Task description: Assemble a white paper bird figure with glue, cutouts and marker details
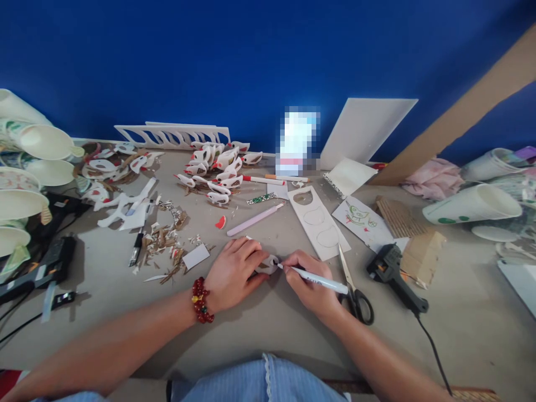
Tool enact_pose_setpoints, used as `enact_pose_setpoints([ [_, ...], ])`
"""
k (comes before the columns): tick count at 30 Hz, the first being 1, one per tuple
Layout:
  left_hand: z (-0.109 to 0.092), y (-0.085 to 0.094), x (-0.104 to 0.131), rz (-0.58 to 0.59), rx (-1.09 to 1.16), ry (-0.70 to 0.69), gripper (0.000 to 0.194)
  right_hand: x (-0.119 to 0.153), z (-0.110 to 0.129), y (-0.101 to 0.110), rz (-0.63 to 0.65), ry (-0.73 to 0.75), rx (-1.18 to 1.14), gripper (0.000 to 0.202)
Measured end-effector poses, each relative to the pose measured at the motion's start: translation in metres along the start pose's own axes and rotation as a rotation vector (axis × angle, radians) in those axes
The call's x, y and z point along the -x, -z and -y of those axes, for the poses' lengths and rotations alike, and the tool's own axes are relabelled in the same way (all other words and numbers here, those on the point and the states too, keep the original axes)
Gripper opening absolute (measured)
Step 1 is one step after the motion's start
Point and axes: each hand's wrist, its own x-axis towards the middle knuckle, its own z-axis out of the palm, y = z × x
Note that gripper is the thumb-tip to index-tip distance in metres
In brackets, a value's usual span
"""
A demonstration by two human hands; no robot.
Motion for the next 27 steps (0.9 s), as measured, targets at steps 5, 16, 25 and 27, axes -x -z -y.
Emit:
enact_pose_setpoints([
  [5, -0.0001, -0.0003, -0.0001, -0.006, -0.001, -0.003, 0.023, 0.0003, -0.0009, 0.0, 0.003, -0.002, 0.003, 0.015],
  [16, -0.0007, 0.0002, -0.0007, -0.004, -0.002, -0.004, 0.023, -0.0006, -0.0007, -0.0007, 0.0, 0.004, 0.013, 0.015],
  [25, -0.0004, -0.0002, -0.0001, -0.003, -0.004, 0.0, 0.021, -0.0002, -0.0004, -0.0004, -0.001, 0.013, -0.01, 0.015],
  [27, -0.0004, 0.0004, 0.0001, -0.002, -0.002, 0.002, 0.022, -0.0004, -0.0003, -0.0007, 0.0, 0.011, -0.017, 0.015],
])
